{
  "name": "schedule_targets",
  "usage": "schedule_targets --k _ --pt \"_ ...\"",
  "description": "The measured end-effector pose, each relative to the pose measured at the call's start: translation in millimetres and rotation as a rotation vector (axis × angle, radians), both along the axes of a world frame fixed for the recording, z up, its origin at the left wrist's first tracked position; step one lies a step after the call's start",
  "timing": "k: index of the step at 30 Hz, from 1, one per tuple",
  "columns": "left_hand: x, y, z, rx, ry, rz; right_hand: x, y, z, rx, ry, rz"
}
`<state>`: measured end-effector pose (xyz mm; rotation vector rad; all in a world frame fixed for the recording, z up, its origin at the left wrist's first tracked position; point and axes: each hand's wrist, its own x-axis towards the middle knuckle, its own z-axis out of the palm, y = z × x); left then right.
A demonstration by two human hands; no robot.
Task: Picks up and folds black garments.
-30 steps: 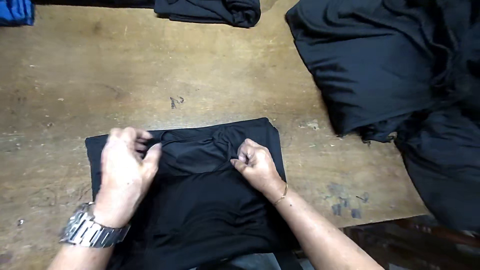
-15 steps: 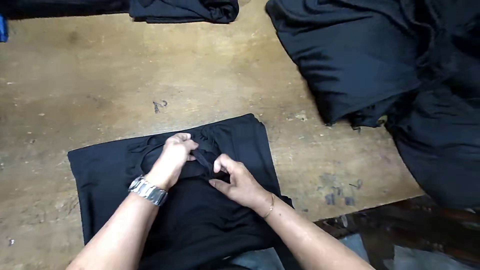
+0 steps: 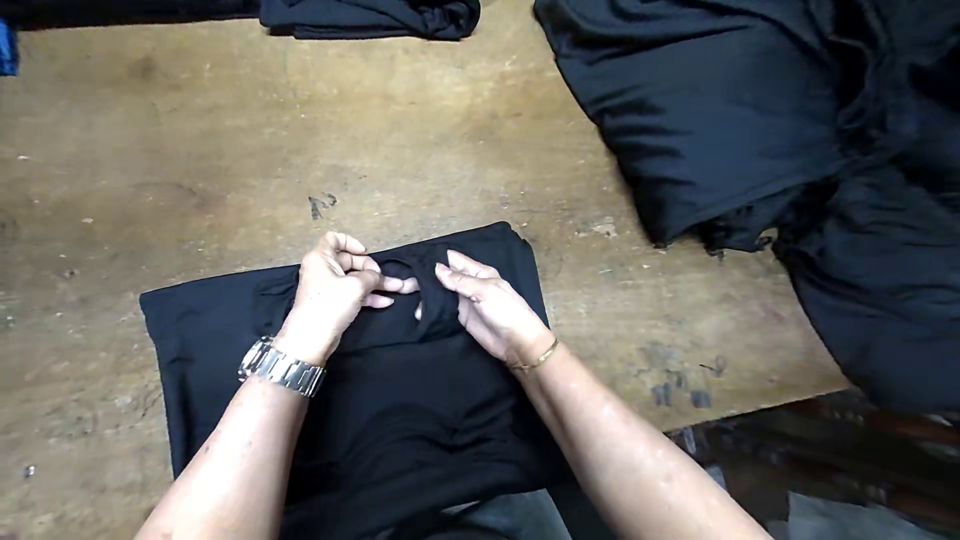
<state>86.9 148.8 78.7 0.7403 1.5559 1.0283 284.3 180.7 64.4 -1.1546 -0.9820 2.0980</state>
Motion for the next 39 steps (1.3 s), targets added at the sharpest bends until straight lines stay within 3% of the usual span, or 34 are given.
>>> schedule_targets --k 3,7,13,17,24,27,32,37,39 --pt "5.8 0.2 4.0 -0.120 0.034 -0.023 -2.6 5.0 1.3 0.122 -0.050 -0.085" --pt "16.5 0.2 1.3 -0.049 -0.242 0.058 3.7 16.2 12.1 0.272 -0.269 -0.051" --pt "20.1 18.0 -1.8 0.024 -0.528 0.215 8.6 16.2 16.8 -0.087 -0.219 -0.024" --pt "24.0 20.8 2.8 0.067 -0.451 0.207 4.0 9.7 3.7 -0.227 -0.037 -0.098" --pt "23.1 22.0 -3.8 0.076 -0.310 0.271 -0.5 27.1 11.2 -0.183 0.285 -0.432" --pt "21.4 24.8 -10.2 0.083 -0.230 0.249 -0.3 27.4 6.7 -0.107 0.324 -0.490" --pt "-10.4 24.4 -18.0 0.051 -0.049 0.079 0.5 34.3 -5.5 -0.009 0.075 -0.386" --pt "-101.8 -14.1 11.0 0.044 0.311 0.240 -3.6 34.3 10.9 0.586 -0.822 -0.117" --pt "-132.6 -37.6 13.8 -0.083 0.451 0.268 -18.8 25.6 19.7 0.743 -0.851 -0.084"
